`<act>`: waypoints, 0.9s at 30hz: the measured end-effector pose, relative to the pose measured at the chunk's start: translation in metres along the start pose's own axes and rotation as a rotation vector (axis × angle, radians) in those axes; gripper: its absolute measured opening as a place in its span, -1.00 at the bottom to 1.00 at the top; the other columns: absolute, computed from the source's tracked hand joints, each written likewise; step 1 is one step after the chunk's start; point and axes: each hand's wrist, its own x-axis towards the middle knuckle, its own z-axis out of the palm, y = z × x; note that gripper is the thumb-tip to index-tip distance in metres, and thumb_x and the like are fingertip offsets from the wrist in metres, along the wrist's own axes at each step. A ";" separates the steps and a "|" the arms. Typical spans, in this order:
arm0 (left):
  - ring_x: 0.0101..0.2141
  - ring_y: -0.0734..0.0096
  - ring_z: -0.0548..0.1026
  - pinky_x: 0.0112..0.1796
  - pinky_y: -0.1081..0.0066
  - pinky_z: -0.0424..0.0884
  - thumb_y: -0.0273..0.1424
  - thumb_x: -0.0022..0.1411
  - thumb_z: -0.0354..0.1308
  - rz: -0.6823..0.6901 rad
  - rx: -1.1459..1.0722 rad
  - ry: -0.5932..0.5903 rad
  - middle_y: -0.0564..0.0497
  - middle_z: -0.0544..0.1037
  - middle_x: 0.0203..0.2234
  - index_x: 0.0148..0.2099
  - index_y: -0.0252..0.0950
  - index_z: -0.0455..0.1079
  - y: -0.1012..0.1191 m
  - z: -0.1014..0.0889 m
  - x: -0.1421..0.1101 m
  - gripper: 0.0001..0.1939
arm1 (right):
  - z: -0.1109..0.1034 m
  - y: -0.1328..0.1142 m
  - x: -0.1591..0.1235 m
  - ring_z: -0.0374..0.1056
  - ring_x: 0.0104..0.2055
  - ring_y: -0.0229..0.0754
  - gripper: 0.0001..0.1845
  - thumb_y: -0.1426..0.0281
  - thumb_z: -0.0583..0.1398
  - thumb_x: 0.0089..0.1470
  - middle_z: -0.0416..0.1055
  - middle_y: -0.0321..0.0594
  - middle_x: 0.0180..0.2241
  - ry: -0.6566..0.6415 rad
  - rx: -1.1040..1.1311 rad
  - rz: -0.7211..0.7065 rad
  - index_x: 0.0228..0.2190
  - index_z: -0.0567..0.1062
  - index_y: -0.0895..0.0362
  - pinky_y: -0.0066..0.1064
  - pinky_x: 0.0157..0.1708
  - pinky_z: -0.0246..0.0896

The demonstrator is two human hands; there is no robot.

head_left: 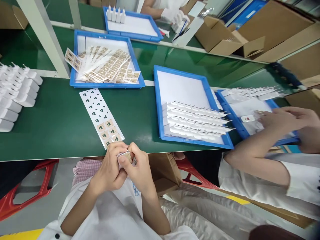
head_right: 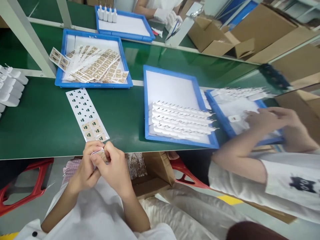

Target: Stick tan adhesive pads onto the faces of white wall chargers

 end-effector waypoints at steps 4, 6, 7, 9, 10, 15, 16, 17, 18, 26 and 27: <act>0.01 0.13 0.35 -0.03 0.06 0.43 -0.60 0.02 0.01 -0.007 -0.063 0.016 -0.14 0.30 -0.02 0.25 -0.20 0.07 -0.002 -0.002 -0.001 -0.28 | -0.002 0.000 0.004 -0.07 -0.54 -0.35 -0.48 0.04 0.11 0.32 0.01 -0.46 -0.58 -0.073 0.186 -0.045 -0.54 0.12 0.07 -0.43 -0.52 -0.12; 0.01 0.13 0.35 -0.03 0.07 0.43 -0.58 0.03 0.01 -0.035 -0.124 0.032 -0.14 0.30 -0.02 0.24 -0.19 0.08 -0.003 -0.004 -0.003 -0.31 | -0.004 0.000 0.004 -0.02 -0.53 -0.34 -0.49 0.04 0.09 0.35 0.07 -0.44 -0.57 -0.090 0.273 -0.008 -0.54 0.18 0.08 -0.43 -0.51 -0.07; 0.02 0.14 0.35 -0.03 0.08 0.42 -0.57 0.04 0.01 -0.048 -0.155 0.042 -0.14 0.30 -0.02 0.23 -0.19 0.09 -0.004 -0.004 -0.003 -0.33 | -0.004 -0.001 0.003 0.02 -0.52 -0.34 -0.50 0.03 0.09 0.34 0.12 -0.42 -0.57 -0.095 0.317 0.016 -0.52 0.23 0.08 -0.44 -0.50 -0.03; 0.02 0.14 0.35 -0.02 0.08 0.41 -0.55 0.09 0.02 -0.065 -0.204 0.063 -0.13 0.31 -0.02 0.22 -0.18 0.10 -0.004 -0.006 -0.004 -0.38 | -0.007 -0.003 0.001 0.14 -0.50 -0.31 -0.55 0.01 0.15 0.29 0.23 -0.39 -0.53 -0.098 0.378 0.057 -0.45 0.34 0.08 -0.45 -0.48 0.07; 0.02 0.14 0.35 -0.02 0.07 0.41 -0.54 0.11 0.03 -0.067 -0.220 0.070 -0.13 0.32 -0.03 0.21 -0.18 0.11 -0.005 -0.007 -0.004 -0.40 | -0.010 -0.004 0.000 0.21 -0.48 -0.30 -0.59 0.00 0.19 0.26 0.30 -0.37 -0.50 -0.100 0.390 0.065 -0.40 0.40 0.08 -0.45 -0.46 0.13; -0.03 0.16 0.37 -0.02 0.07 0.39 -0.45 0.24 0.05 -0.068 -0.226 0.063 -0.10 0.33 -0.07 0.19 -0.17 0.13 -0.006 -0.009 -0.004 -0.53 | -0.024 -0.006 -0.006 0.40 -0.39 -0.23 -0.67 0.13 0.20 0.30 0.46 -0.26 -0.43 -0.042 0.218 -0.055 -0.39 0.53 0.09 -0.39 -0.36 0.25; -0.03 0.16 0.37 -0.02 0.08 0.39 -0.42 0.26 0.04 -0.069 -0.223 0.054 -0.10 0.32 -0.07 0.19 -0.18 0.13 -0.006 -0.009 -0.004 -0.55 | -0.026 -0.006 -0.007 0.37 -0.43 -0.23 -0.59 0.15 0.15 0.34 0.43 -0.27 -0.49 0.005 0.164 -0.090 -0.49 0.49 0.09 -0.37 -0.37 0.23; -0.03 0.16 0.37 -0.02 0.09 0.40 -0.39 0.28 0.03 -0.069 -0.218 0.047 -0.11 0.32 -0.06 0.19 -0.19 0.13 -0.007 -0.009 -0.004 -0.57 | -0.027 -0.005 -0.007 0.34 -0.46 -0.24 -0.50 0.16 0.10 0.37 0.39 -0.28 -0.55 0.050 0.112 -0.119 -0.58 0.43 0.09 -0.36 -0.37 0.21; -0.02 0.15 0.36 -0.03 0.08 0.40 -0.37 0.29 0.02 -0.066 -0.208 0.045 -0.12 0.33 -0.06 0.19 -0.20 0.13 -0.007 -0.009 -0.003 -0.57 | -0.027 -0.005 -0.007 0.30 -0.49 -0.24 -0.45 0.15 0.08 0.37 0.35 -0.29 -0.59 0.087 0.067 -0.137 -0.63 0.36 0.09 -0.34 -0.38 0.19; 0.08 0.09 0.35 0.00 0.07 0.42 -0.49 0.17 0.10 0.003 0.084 -0.035 -0.16 0.32 0.01 0.27 -0.21 0.06 -0.013 -0.007 -0.009 -0.37 | 0.007 -0.010 0.009 0.12 -0.54 -0.32 -0.52 0.06 0.36 -0.04 0.22 -0.49 -0.55 -0.032 -0.025 0.164 -0.40 0.21 0.02 -0.48 -0.53 0.01; 0.09 0.08 0.34 0.01 0.05 0.42 -0.48 0.18 0.10 0.001 0.111 -0.024 -0.18 0.31 0.02 0.28 -0.22 0.06 -0.015 -0.008 -0.011 -0.37 | 0.009 -0.009 0.011 0.10 -0.54 -0.32 -0.53 0.05 0.33 -0.01 0.20 -0.50 -0.55 -0.048 -0.016 0.137 -0.41 0.19 0.02 -0.48 -0.52 -0.01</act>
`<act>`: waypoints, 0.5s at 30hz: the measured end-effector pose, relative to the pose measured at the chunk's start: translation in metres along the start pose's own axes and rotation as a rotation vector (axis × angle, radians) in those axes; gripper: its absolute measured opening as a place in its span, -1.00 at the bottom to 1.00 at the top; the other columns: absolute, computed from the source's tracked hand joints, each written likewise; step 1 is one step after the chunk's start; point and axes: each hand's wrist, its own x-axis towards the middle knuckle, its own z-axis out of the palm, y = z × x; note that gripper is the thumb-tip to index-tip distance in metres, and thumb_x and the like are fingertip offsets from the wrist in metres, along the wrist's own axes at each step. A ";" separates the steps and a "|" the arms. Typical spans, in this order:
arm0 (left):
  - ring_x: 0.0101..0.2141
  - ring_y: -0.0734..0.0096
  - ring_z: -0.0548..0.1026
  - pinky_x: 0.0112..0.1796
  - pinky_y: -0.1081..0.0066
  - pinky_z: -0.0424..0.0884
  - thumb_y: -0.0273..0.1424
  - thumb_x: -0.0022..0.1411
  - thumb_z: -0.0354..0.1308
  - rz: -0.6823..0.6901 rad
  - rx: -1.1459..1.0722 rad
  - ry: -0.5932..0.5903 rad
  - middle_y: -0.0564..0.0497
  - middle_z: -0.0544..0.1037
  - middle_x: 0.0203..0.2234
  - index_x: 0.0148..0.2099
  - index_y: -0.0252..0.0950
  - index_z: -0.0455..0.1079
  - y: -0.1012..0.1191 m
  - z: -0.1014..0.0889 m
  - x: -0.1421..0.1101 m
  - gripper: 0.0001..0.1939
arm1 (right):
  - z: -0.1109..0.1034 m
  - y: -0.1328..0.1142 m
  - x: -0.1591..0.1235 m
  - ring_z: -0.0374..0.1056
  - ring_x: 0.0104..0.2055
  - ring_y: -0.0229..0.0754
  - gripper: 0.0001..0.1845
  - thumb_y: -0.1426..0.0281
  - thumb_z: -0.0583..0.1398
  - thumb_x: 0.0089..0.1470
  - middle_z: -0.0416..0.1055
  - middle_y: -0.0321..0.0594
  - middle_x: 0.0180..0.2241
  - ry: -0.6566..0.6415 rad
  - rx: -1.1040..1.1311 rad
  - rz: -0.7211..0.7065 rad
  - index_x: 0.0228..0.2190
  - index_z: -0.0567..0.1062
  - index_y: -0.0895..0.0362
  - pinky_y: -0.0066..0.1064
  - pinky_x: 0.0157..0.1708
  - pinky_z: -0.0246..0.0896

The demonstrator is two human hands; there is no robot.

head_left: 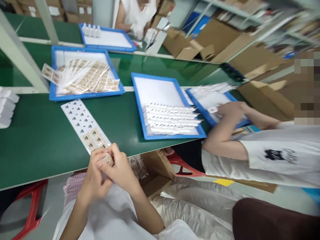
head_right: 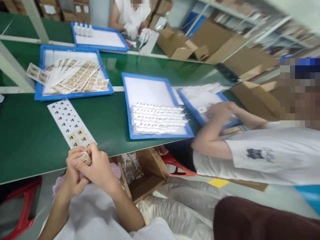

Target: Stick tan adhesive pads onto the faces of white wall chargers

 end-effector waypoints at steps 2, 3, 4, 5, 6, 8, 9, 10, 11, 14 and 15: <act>0.10 0.04 0.34 0.02 0.02 0.40 -0.44 0.23 0.10 -0.002 0.042 0.029 -0.20 0.31 0.05 0.28 -0.24 0.08 -0.006 -0.001 -0.003 -0.42 | 0.003 0.003 0.004 0.07 -0.54 -0.33 -0.56 0.02 0.26 0.07 0.14 -0.50 -0.56 -0.006 0.028 -0.075 -0.42 0.17 0.02 -0.49 -0.51 -0.04; 0.10 0.03 0.34 0.01 0.01 0.40 -0.41 0.26 0.09 0.005 0.048 0.050 -0.21 0.31 0.05 0.27 -0.24 0.10 -0.009 -0.001 -0.004 -0.46 | 0.004 0.005 0.006 0.06 -0.55 -0.33 -0.57 0.02 0.21 0.13 0.12 -0.50 -0.57 0.004 0.048 -0.110 -0.43 0.17 0.02 -0.49 -0.51 -0.05; 0.09 0.02 0.34 0.00 0.01 0.40 -0.36 0.30 0.08 0.007 0.046 0.070 -0.21 0.31 0.05 0.26 -0.25 0.12 -0.012 0.000 -0.005 -0.49 | 0.005 0.007 0.007 0.06 -0.55 -0.34 -0.59 0.02 0.16 0.18 0.11 -0.49 -0.56 0.018 0.065 -0.141 -0.43 0.17 0.03 -0.49 -0.51 -0.06; 0.08 0.02 0.35 -0.01 0.01 0.39 -0.31 0.33 0.07 0.003 0.034 0.091 -0.21 0.32 0.04 0.24 -0.24 0.14 -0.014 0.001 -0.005 -0.53 | 0.006 0.008 0.007 0.06 -0.55 -0.34 -0.60 0.03 0.12 0.23 0.12 -0.47 -0.56 0.031 0.075 -0.166 -0.44 0.18 0.03 -0.48 -0.51 -0.06; 0.07 0.03 0.36 -0.02 0.02 0.39 -0.25 0.35 0.07 -0.007 0.012 0.110 -0.20 0.33 0.03 0.22 -0.23 0.17 -0.015 0.002 -0.005 -0.55 | 0.007 0.010 0.007 0.07 -0.55 -0.34 -0.61 0.03 0.08 0.27 0.13 -0.46 -0.56 0.042 0.077 -0.188 -0.44 0.18 0.03 -0.48 -0.51 -0.06; 0.04 0.05 0.38 -0.02 0.03 0.37 -0.13 0.38 0.07 -0.057 -0.057 0.148 -0.17 0.35 0.00 0.17 -0.22 0.21 -0.016 0.006 -0.005 -0.57 | 0.009 0.014 0.008 0.06 -0.56 -0.34 -0.59 0.04 0.02 0.32 0.13 -0.45 -0.58 0.060 0.084 -0.218 -0.46 0.17 0.04 -0.47 -0.52 -0.08; 0.03 0.06 0.39 -0.01 0.03 0.37 -0.06 0.39 0.07 -0.091 -0.095 0.167 -0.15 0.36 -0.01 0.14 -0.21 0.23 -0.015 0.008 -0.005 -0.57 | 0.010 0.016 0.009 0.04 -0.56 -0.34 -0.56 0.03 -0.02 0.34 0.12 -0.44 -0.59 0.080 0.101 -0.224 -0.48 0.16 0.04 -0.46 -0.53 -0.08; 0.02 0.07 0.40 -0.01 0.03 0.36 0.00 0.39 0.05 -0.128 -0.133 0.193 -0.14 0.37 -0.03 0.10 -0.20 0.26 -0.014 0.011 -0.004 -0.56 | 0.012 0.018 0.010 0.02 -0.57 -0.33 -0.52 0.01 -0.06 0.35 0.09 -0.43 -0.60 0.107 0.127 -0.226 -0.50 0.15 0.04 -0.45 -0.53 -0.09; 0.00 0.08 0.41 0.00 0.03 0.36 0.06 0.38 0.04 -0.164 -0.172 0.226 -0.12 0.39 -0.05 0.06 -0.19 0.27 -0.012 0.013 -0.004 -0.54 | 0.013 0.021 0.011 0.01 -0.56 -0.33 -0.47 -0.02 -0.10 0.36 0.08 -0.42 -0.61 0.128 0.154 -0.227 -0.52 0.14 0.05 -0.45 -0.54 -0.08; -0.09 0.17 0.43 -0.06 0.13 0.39 0.11 0.32 0.10 -0.308 -0.319 0.375 -0.03 0.43 -0.14 -0.10 -0.19 0.31 -0.008 0.016 0.000 -0.54 | 0.020 0.031 0.012 0.03 -0.56 -0.32 -0.37 -0.23 0.01 0.20 0.09 -0.43 -0.62 0.116 0.162 -0.267 -0.53 0.17 0.05 -0.45 -0.53 -0.05; -0.12 0.21 0.44 -0.10 0.19 0.40 0.08 0.31 0.15 -0.382 -0.383 0.420 -0.01 0.44 -0.18 -0.15 -0.19 0.32 -0.006 0.016 0.001 -0.58 | 0.024 0.034 0.012 0.04 -0.57 -0.32 -0.33 -0.31 0.09 0.07 0.10 -0.44 -0.63 0.109 0.132 -0.299 -0.52 0.17 0.04 -0.44 -0.53 -0.02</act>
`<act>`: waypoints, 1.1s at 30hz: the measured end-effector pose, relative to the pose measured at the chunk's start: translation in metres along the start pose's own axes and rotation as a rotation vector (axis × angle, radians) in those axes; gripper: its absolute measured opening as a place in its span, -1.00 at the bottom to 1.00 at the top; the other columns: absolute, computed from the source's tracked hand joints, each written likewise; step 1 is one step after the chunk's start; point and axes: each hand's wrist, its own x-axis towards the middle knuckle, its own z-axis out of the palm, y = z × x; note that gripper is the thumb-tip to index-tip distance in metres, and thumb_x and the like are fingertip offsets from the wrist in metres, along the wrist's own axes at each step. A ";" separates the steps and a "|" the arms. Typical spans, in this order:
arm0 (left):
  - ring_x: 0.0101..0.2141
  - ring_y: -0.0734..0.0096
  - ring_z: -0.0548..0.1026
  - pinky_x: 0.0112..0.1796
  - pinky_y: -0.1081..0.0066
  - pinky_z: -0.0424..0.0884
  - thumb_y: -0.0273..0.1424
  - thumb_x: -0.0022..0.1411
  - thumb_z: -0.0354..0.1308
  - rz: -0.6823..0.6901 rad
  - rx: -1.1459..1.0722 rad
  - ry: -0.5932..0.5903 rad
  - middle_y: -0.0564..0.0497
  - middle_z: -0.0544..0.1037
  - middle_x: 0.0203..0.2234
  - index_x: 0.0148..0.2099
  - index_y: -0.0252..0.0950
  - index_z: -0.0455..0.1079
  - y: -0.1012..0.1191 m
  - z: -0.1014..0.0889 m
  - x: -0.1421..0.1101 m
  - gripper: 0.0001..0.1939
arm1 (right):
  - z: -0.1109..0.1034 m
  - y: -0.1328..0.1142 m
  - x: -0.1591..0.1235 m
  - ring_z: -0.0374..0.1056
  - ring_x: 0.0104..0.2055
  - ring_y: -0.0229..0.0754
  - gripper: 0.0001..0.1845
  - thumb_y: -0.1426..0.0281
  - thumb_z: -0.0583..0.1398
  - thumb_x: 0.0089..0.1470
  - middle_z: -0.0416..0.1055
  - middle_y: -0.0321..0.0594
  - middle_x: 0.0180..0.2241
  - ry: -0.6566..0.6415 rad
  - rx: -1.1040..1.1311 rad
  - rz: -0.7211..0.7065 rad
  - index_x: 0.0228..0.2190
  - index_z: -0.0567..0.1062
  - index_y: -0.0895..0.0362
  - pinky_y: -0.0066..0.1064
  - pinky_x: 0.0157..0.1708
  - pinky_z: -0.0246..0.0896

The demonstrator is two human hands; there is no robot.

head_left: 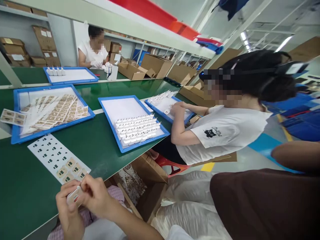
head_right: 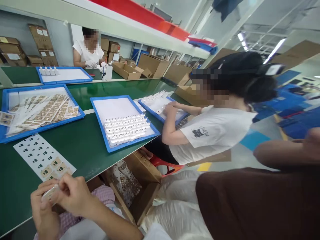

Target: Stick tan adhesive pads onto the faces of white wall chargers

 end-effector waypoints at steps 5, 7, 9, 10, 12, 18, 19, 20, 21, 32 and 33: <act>-0.21 0.33 0.47 -0.24 0.36 0.49 -0.09 0.24 0.28 -0.418 -0.187 0.082 0.05 0.48 -0.27 -0.27 -0.21 0.36 0.014 -0.002 0.007 -0.69 | 0.014 0.013 -0.011 0.14 -0.52 -0.22 -0.28 -0.40 0.08 -0.05 0.13 -0.39 -0.57 0.045 -0.163 -0.119 -0.48 0.13 0.00 -0.34 -0.41 0.17; -0.24 0.33 0.48 -0.25 0.36 0.52 -0.10 0.24 0.28 -0.467 -0.212 0.111 0.06 0.49 -0.30 -0.28 -0.21 0.37 0.017 -0.002 0.008 -0.70 | 0.015 0.013 -0.013 0.16 -0.50 -0.18 -0.37 -0.32 0.04 0.07 0.16 -0.34 -0.54 0.035 -0.145 -0.160 -0.47 0.13 -0.01 -0.32 -0.39 0.19; -0.24 0.31 0.50 -0.25 0.34 0.55 -0.11 0.29 0.22 -0.479 -0.228 0.144 0.07 0.49 -0.32 -0.29 -0.20 0.37 0.016 0.000 0.008 -0.73 | 0.014 0.013 -0.016 0.16 -0.50 -0.20 -0.41 -0.26 0.05 0.12 0.17 -0.33 -0.54 0.024 -0.058 -0.165 -0.48 0.17 0.00 -0.33 -0.40 0.17; -0.24 0.30 0.50 -0.24 0.31 0.56 -0.13 0.31 0.19 -0.464 -0.233 0.157 0.07 0.49 -0.34 -0.30 -0.20 0.36 0.014 0.000 0.007 -0.74 | 0.013 0.013 -0.017 0.14 -0.52 -0.22 -0.41 -0.25 0.05 0.13 0.17 -0.34 -0.55 0.034 -0.003 -0.130 -0.49 0.19 0.01 -0.35 -0.42 0.15; -0.27 0.29 0.51 -0.22 0.26 0.57 -0.16 0.37 0.10 -0.376 -0.241 0.175 0.07 0.48 -0.38 -0.35 -0.20 0.32 0.008 0.002 0.006 -0.72 | 0.012 0.017 -0.019 0.11 -0.55 -0.27 -0.35 -0.31 0.04 0.11 0.16 -0.37 -0.59 0.058 0.144 0.019 -0.50 0.22 0.03 -0.38 -0.47 0.08; -0.18 0.17 0.56 0.13 -0.06 0.44 -0.13 0.43 -0.02 -0.041 -0.073 0.027 0.02 0.56 -0.33 -0.36 -0.20 0.38 -0.011 0.009 -0.002 -0.63 | 0.010 0.027 -0.021 0.20 -0.44 -0.30 -0.25 -0.35 0.30 -0.18 0.29 -0.35 -0.46 0.059 0.658 0.348 -0.41 0.33 0.07 -0.46 -0.43 0.10; -0.14 0.15 0.58 0.23 -0.12 0.33 -0.13 0.45 -0.03 0.019 -0.037 -0.026 0.02 0.59 -0.30 -0.32 -0.18 0.43 -0.012 0.011 -0.002 -0.63 | 0.008 0.026 -0.021 0.22 -0.41 -0.29 -0.27 -0.31 0.35 -0.20 0.31 -0.34 -0.43 0.068 0.728 0.377 -0.38 0.38 0.07 -0.45 -0.41 0.11; -0.09 0.13 0.59 0.32 -0.16 0.20 -0.13 0.46 -0.04 0.073 -0.002 -0.078 0.02 0.61 -0.25 -0.27 -0.17 0.49 -0.013 0.014 -0.003 -0.62 | 0.006 0.023 -0.021 0.26 -0.39 -0.27 -0.29 -0.27 0.38 -0.21 0.33 -0.33 -0.41 0.082 0.805 0.409 -0.34 0.42 0.07 -0.44 -0.39 0.13; -0.03 0.11 0.58 0.38 -0.17 0.08 -0.13 0.47 -0.05 0.116 0.034 -0.131 0.01 0.63 -0.18 -0.20 -0.14 0.54 -0.013 0.017 -0.003 -0.62 | 0.003 0.020 -0.020 0.31 -0.36 -0.24 -0.31 -0.22 0.41 -0.21 0.36 -0.32 -0.40 0.100 0.886 0.436 -0.31 0.45 0.07 -0.43 -0.36 0.16; 0.31 -0.10 0.31 0.37 -0.12 0.11 -0.06 0.45 -0.03 -0.303 0.125 -0.089 -0.06 0.55 0.14 0.03 -0.19 0.53 0.017 0.021 -0.002 -0.57 | -0.183 0.000 -0.008 0.49 -0.08 -0.02 -0.33 0.09 0.45 -0.18 0.53 -0.06 -0.07 0.886 0.326 0.042 -0.05 0.46 0.06 -0.14 -0.03 0.41; 0.27 -0.12 0.35 0.36 -0.13 0.13 -0.07 0.42 0.02 -0.288 0.135 -0.055 -0.07 0.57 0.08 -0.03 -0.20 0.54 0.013 0.014 0.001 -0.60 | -0.213 0.002 -0.006 0.49 -0.05 0.00 -0.29 0.02 0.40 -0.17 0.53 -0.03 -0.07 1.034 0.084 0.000 -0.04 0.45 0.09 -0.12 0.00 0.40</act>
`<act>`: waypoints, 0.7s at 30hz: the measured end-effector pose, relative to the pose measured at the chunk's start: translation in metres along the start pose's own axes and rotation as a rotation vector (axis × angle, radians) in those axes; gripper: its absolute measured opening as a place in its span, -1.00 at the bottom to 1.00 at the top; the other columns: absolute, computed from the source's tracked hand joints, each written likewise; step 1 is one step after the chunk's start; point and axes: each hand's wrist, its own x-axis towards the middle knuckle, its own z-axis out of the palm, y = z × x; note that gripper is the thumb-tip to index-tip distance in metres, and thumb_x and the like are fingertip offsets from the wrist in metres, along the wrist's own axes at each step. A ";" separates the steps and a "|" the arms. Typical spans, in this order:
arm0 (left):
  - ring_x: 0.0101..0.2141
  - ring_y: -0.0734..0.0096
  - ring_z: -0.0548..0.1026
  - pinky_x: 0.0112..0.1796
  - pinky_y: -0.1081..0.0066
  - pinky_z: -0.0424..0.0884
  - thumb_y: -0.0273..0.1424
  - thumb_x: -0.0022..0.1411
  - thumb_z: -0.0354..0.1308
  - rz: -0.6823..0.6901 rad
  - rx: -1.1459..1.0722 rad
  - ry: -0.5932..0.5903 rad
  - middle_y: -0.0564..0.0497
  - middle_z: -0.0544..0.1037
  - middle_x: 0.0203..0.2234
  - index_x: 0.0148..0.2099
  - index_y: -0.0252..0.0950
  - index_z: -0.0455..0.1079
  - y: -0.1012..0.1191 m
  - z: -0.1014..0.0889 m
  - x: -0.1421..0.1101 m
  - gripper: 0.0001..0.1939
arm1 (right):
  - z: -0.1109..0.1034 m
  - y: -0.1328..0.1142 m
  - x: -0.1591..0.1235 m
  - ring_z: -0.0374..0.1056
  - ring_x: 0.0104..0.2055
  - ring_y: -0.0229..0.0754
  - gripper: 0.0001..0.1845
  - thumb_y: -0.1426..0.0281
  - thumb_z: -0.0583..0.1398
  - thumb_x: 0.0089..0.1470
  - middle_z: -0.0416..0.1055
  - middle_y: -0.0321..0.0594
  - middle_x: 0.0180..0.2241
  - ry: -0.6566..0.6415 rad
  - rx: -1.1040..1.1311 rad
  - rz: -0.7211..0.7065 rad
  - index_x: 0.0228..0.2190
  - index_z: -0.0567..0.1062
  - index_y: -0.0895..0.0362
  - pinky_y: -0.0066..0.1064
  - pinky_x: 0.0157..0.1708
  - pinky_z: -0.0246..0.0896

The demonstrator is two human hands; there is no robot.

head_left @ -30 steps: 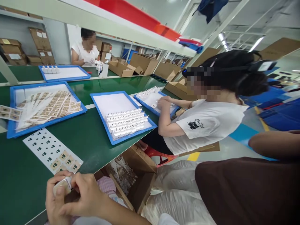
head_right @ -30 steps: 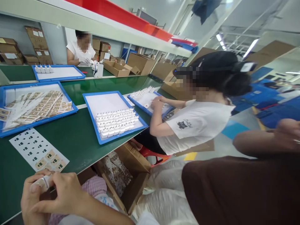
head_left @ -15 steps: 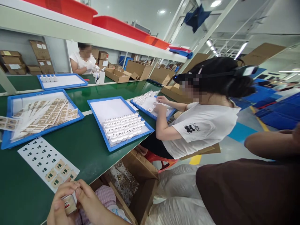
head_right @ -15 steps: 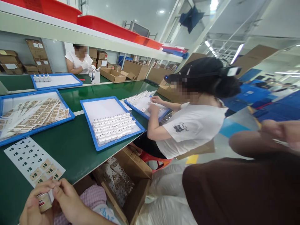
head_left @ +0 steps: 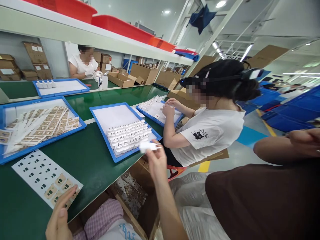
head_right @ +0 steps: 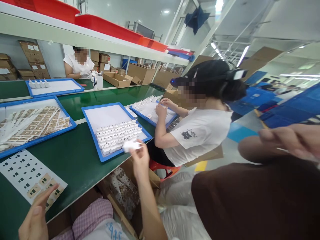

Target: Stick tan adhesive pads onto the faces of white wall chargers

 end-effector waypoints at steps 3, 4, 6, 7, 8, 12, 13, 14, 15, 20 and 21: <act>0.14 -0.14 0.46 0.32 -0.14 0.22 -0.09 0.33 0.12 0.111 -0.018 0.128 -0.08 0.62 -0.07 -0.17 -0.22 0.57 -0.019 -0.022 0.020 -0.66 | -0.034 0.006 0.066 0.44 0.06 0.06 -0.24 -0.01 0.38 -0.23 0.51 0.08 -0.01 0.115 -0.165 -0.090 -0.06 0.44 0.16 -0.11 0.11 0.32; 0.08 -0.13 0.50 0.29 -0.13 0.26 -0.10 0.30 0.14 0.153 -0.034 0.159 -0.09 0.62 -0.12 -0.21 -0.23 0.58 -0.026 -0.028 0.027 -0.67 | -0.041 0.010 0.082 0.46 0.03 0.07 -0.25 -0.02 0.38 -0.25 0.52 0.10 -0.04 0.116 -0.207 -0.089 -0.10 0.45 0.17 -0.11 0.10 0.33; -0.04 -0.10 0.55 0.23 -0.14 0.35 -0.09 0.24 0.18 0.218 -0.070 0.193 -0.10 0.63 -0.22 -0.27 -0.24 0.57 -0.038 -0.039 0.041 -0.67 | -0.050 0.019 0.106 0.49 -0.09 0.07 -0.29 -0.05 0.36 -0.28 0.56 0.10 -0.15 0.107 -0.308 -0.084 -0.18 0.47 0.19 -0.11 0.02 0.36; -0.09 -0.09 0.56 0.19 -0.14 0.38 -0.09 0.21 0.19 0.236 -0.074 0.196 -0.10 0.62 -0.25 -0.29 -0.25 0.56 -0.042 -0.043 0.045 -0.67 | -0.052 0.024 0.114 0.49 -0.14 0.07 -0.30 -0.07 0.36 -0.28 0.57 0.08 -0.22 0.105 -0.364 -0.082 -0.22 0.48 0.18 -0.10 -0.01 0.36; -0.11 -0.08 0.56 0.16 -0.14 0.41 -0.09 0.20 0.20 0.247 -0.061 0.201 -0.10 0.62 -0.26 -0.30 -0.25 0.56 -0.044 -0.046 0.047 -0.67 | -0.053 0.028 0.120 0.49 -0.19 0.06 -0.31 -0.09 0.35 -0.28 0.57 0.07 -0.27 0.106 -0.421 -0.083 -0.26 0.49 0.18 -0.09 -0.03 0.35; -0.08 -0.10 0.56 -0.03 -0.02 0.53 -0.05 0.25 0.14 0.224 0.109 0.203 -0.04 0.64 -0.17 -0.24 -0.17 0.56 -0.037 -0.051 0.040 -0.67 | -0.053 0.040 0.131 0.46 -0.27 0.08 -0.29 -0.19 0.31 -0.27 0.57 0.07 -0.36 0.105 -0.617 -0.099 -0.32 0.50 0.17 -0.05 -0.05 0.32; -0.07 -0.08 0.56 -0.07 0.02 0.54 -0.05 0.28 0.11 0.209 0.171 0.200 -0.02 0.64 -0.15 -0.21 -0.15 0.56 -0.033 -0.052 0.037 -0.67 | -0.053 0.043 0.131 0.47 -0.26 0.09 -0.27 -0.22 0.29 -0.25 0.57 0.08 -0.36 0.096 -0.652 -0.105 -0.30 0.50 0.18 -0.05 -0.06 0.32; -0.07 -0.06 0.56 -0.10 0.06 0.54 -0.04 0.31 0.08 0.199 0.231 0.194 -0.02 0.64 -0.13 -0.18 -0.14 0.56 -0.030 -0.053 0.035 -0.65 | -0.052 0.045 0.131 0.47 -0.25 0.11 -0.25 -0.23 0.27 -0.22 0.58 0.08 -0.35 0.083 -0.683 -0.111 -0.28 0.51 0.18 -0.05 -0.06 0.33; -0.07 -0.02 0.56 -0.10 0.10 0.53 -0.05 0.34 0.05 0.195 0.286 0.177 -0.02 0.63 -0.11 -0.16 -0.15 0.56 -0.028 -0.055 0.034 -0.64 | -0.050 0.047 0.130 0.48 -0.24 0.12 -0.24 -0.25 0.24 -0.19 0.59 0.08 -0.34 0.067 -0.710 -0.118 -0.26 0.52 0.18 -0.05 -0.05 0.33; 0.00 0.10 0.55 0.02 0.19 0.41 -0.09 0.42 -0.01 0.281 0.465 0.047 -0.07 0.61 -0.05 -0.11 -0.22 0.54 -0.024 -0.071 0.048 -0.60 | -0.044 0.052 0.126 0.51 -0.16 0.18 -0.19 -0.31 0.08 -0.02 0.61 0.14 -0.28 -0.037 -0.812 -0.148 -0.25 0.56 0.18 -0.05 -0.04 0.34; 0.00 0.11 0.55 0.02 0.20 0.41 -0.08 0.43 -0.01 0.304 0.503 0.020 -0.07 0.61 -0.04 -0.11 -0.21 0.54 -0.024 -0.077 0.054 -0.60 | -0.043 0.051 0.126 0.51 -0.14 0.21 -0.17 -0.32 0.04 0.00 0.61 0.17 -0.28 -0.052 -0.834 -0.152 -0.27 0.57 0.18 -0.02 -0.04 0.34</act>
